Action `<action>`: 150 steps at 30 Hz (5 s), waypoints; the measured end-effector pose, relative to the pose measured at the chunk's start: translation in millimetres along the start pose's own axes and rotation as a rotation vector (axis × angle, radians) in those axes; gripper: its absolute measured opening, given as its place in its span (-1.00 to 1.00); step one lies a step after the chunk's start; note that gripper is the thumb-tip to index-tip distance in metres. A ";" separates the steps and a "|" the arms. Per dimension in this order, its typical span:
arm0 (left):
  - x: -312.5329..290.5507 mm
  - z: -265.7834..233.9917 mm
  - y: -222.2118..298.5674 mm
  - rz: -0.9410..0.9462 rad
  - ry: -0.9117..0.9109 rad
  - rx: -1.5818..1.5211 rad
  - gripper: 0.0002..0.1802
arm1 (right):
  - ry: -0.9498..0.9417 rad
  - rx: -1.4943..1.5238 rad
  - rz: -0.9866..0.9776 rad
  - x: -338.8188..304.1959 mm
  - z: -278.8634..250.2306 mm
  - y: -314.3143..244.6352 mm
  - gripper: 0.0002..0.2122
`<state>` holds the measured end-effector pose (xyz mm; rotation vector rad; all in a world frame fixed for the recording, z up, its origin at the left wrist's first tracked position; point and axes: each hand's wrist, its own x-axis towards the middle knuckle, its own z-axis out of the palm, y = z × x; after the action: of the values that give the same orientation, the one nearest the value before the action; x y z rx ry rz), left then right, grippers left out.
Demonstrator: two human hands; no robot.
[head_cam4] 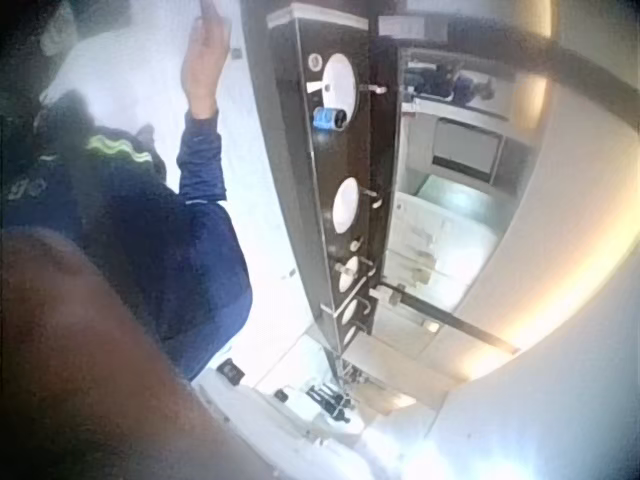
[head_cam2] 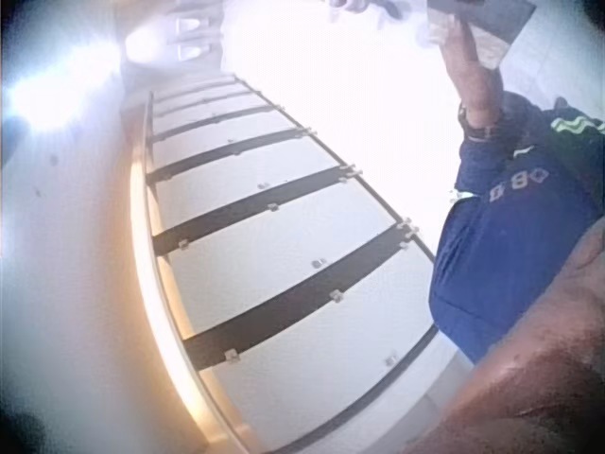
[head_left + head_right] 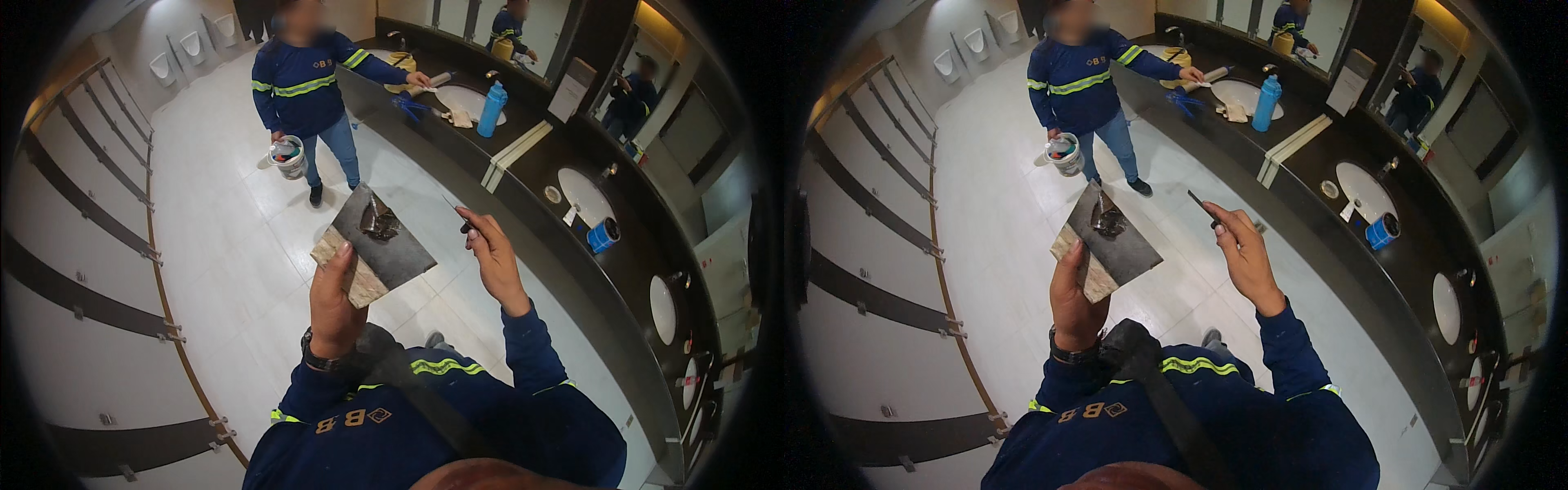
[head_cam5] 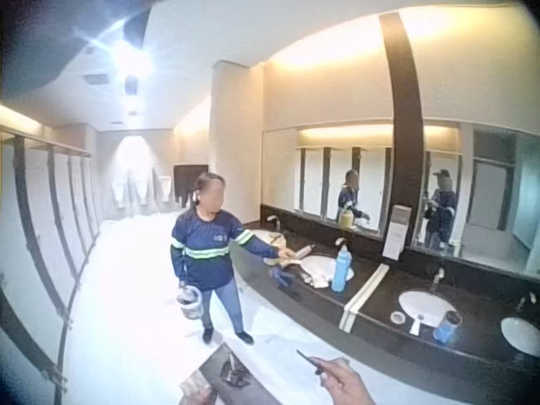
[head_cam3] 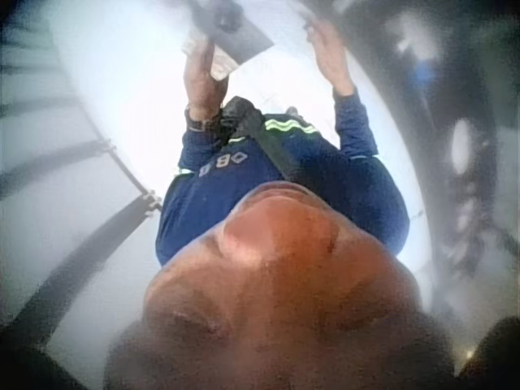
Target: The person scoops dark adhesive from a can with a putty knife and spreads it onto a small rectangular tile. They then squeeze a white sealant from a tube onto the same tile and continue spreading the materials with the putty knife.
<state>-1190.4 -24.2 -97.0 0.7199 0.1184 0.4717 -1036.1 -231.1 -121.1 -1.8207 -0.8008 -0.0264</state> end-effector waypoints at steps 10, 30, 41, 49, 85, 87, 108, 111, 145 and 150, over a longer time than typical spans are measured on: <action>-3.9 -2.6 -3.3 -0.019 0.006 0.071 -0.54 | 0.009 0.023 0.027 -11.8 -5.3 6.5 -0.65; 1.7 3.5 3.7 0.095 0.132 0.241 -0.63 | 0.057 -0.246 -0.401 5.3 -26.2 -85.0 -0.59; -1.5 7.4 6.9 0.259 0.020 0.360 -0.70 | -0.113 -0.460 -0.498 12.1 -31.4 -118.7 -0.65; -7.6 16.1 5.5 0.498 -0.031 0.501 -0.73 | -0.122 0.583 0.290 -14.9 18.9 -78.2 -0.76; -11.1 23.8 15.2 0.647 -0.217 1.145 -0.60 | -0.203 0.680 0.229 7.4 18.6 -97.4 -0.76; -9.7 18.1 18.0 0.699 -0.263 1.259 -0.59 | -0.206 0.695 0.217 7.7 11.3 -99.9 -0.76; 17.3 2.5 -22.5 -0.221 -0.117 -0.137 -0.53 | -0.326 -0.056 -0.414 24.5 -16.3 -54.2 -0.50; 31.1 -3.7 -31.1 -0.220 -0.141 -0.170 -0.53 | -0.319 -0.117 -0.364 33.9 -27.9 -36.5 -0.50; 346.3 148.8 -157.4 -0.059 0.059 0.300 -0.56 | -0.197 -0.621 -0.617 321.6 -252.4 100.3 -0.50; 437.1 125.7 -150.6 -0.240 -0.028 0.310 -0.52 | -0.319 -0.684 -0.586 396.1 -237.1 117.5 -0.47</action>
<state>-712.3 0.0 -77.8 1.0022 0.2522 0.2144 -585.0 -251.7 30.3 -2.1729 -1.6880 -0.4437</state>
